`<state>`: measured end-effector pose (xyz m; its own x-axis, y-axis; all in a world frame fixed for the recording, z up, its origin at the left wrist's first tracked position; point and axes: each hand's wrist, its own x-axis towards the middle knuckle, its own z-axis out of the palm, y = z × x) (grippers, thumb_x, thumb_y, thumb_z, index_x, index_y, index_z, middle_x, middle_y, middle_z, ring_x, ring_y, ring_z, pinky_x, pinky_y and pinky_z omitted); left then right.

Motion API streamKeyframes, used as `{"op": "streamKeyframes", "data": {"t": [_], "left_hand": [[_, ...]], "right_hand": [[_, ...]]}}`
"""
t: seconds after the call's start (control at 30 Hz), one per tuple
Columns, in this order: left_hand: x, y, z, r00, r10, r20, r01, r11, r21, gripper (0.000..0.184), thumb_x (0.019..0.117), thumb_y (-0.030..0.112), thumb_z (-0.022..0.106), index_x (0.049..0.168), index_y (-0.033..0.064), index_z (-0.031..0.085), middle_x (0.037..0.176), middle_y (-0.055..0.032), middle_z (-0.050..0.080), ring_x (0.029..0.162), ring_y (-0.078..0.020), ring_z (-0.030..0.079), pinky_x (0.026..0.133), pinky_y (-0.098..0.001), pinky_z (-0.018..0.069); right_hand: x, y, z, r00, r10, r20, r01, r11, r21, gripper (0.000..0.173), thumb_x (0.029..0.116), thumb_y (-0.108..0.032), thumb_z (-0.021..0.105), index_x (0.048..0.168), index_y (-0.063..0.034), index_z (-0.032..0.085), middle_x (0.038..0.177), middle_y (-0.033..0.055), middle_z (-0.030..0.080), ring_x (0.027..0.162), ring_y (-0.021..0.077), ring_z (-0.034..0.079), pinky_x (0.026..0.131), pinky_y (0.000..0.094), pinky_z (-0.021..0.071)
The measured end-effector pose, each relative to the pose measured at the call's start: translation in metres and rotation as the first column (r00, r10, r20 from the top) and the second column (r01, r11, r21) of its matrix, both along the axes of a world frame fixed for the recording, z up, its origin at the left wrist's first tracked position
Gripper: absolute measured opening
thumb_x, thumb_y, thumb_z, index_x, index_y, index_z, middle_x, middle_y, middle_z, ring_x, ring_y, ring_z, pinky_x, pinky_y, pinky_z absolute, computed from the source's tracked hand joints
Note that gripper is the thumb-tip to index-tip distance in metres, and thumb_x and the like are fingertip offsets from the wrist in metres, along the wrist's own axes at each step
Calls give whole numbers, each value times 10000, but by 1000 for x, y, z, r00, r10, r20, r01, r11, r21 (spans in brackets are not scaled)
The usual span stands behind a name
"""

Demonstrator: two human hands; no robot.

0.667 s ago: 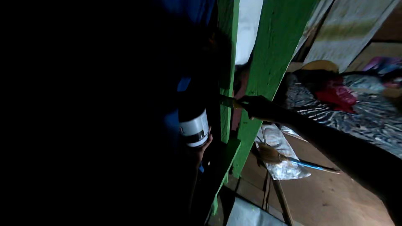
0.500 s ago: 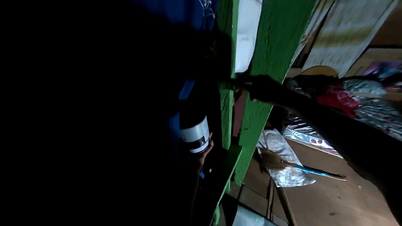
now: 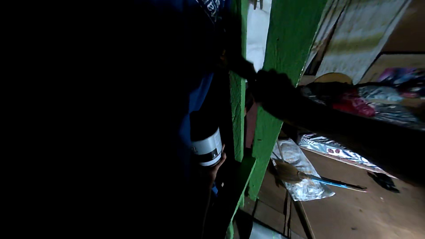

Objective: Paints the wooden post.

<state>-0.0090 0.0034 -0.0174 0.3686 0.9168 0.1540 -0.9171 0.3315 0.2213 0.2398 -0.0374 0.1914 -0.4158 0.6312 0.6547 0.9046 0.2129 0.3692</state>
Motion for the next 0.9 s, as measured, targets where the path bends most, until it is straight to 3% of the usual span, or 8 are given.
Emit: {"op": "streamKeyframes", "data": {"t": [0.07, 0.17, 0.27, 0.33, 0.37, 0.43, 0.63, 0.9], "left_hand": [[0, -7, 6, 995, 45, -87, -50, 998, -48, 590, 1046, 470, 441, 1418, 15, 395, 1315, -287, 565, 1139, -456, 629, 863, -598, 577], [5, -19, 30, 946, -2, -325, -67, 977, -203, 628, 1034, 597, 275, 1428, 131, 421, 1313, -250, 579, 1102, -435, 638, 741, -577, 592], [8, -13, 2, 938, -62, -341, 29, 994, -101, 676, 999, 636, 304, 1480, 171, 403, 1398, -235, 537, 1178, -445, 605, 780, -631, 579], [14, -17, -1, 917, -121, -381, 72, 987, -142, 707, 990, 679, 229, 1481, 203, 406, 1420, -205, 534, 1192, -431, 597, 820, -644, 556], [17, -21, -1, 911, -148, -385, 78, 978, -193, 726, 993, 694, 195, 1467, 193, 421, 1405, -218, 541, 1170, -446, 603, 817, -654, 550], [26, -29, -6, 901, -175, -397, 71, 962, -263, 784, 977, 738, 190, 1460, 164, 416, 1375, -255, 544, 1136, -476, 611, 799, -658, 551], [42, -51, -23, 860, -265, -436, 134, 942, -309, 882, 924, 817, 212, 1474, 152, 390, 1353, -279, 550, 1109, -474, 627, 775, -610, 574], [58, -72, -25, 836, -274, -475, 96, 926, -366, 788, 986, 738, 178, 1447, 153, 433, 1335, -253, 570, 1128, -466, 619, 783, -642, 558]], "right_hand": [[-24, -35, 11, 981, -167, 95, 188, 936, -296, 256, 982, -44, 624, 1224, 20, 677, 1151, 280, 617, 1021, 457, 628, 736, 530, 523], [-8, -50, 23, 985, -53, 163, 102, 945, -310, 367, 1037, -81, 505, 1391, -86, 601, 1004, 225, 615, 830, 403, 643, 630, 511, 484], [59, 13, -3, 899, 391, 196, -418, 900, 124, 291, 988, -389, 475, 1168, -351, 701, 767, -7, 618, 602, 186, 584, 439, 419, 414], [37, -33, 32, 965, 227, 131, -186, 945, -268, 316, 969, -329, 554, 1261, -365, 669, 843, -18, 671, 702, 197, 648, 528, 456, 502], [9, -65, 56, 993, 72, 92, -16, 860, -509, 391, 1001, -224, 601, 1382, -305, 634, 915, 43, 704, 769, 261, 667, 615, 503, 516], [-16, -87, 64, 995, -69, 77, 103, 754, -649, 448, 999, -168, 624, 1440, -218, 565, 912, 78, 686, 761, 287, 658, 635, 494, 511], [-17, -92, 36, 992, -72, 108, 127, 703, -700, 89, 963, -174, 657, 1029, -116, 644, 683, 37, 536, 639, 241, 589, 550, 429, 447], [7, -113, 39, 983, 184, -20, -164, 811, -562, 139, 940, -204, 549, 848, -153, 641, 612, -41, 476, 527, 110, 501, 450, 319, 369]]}}
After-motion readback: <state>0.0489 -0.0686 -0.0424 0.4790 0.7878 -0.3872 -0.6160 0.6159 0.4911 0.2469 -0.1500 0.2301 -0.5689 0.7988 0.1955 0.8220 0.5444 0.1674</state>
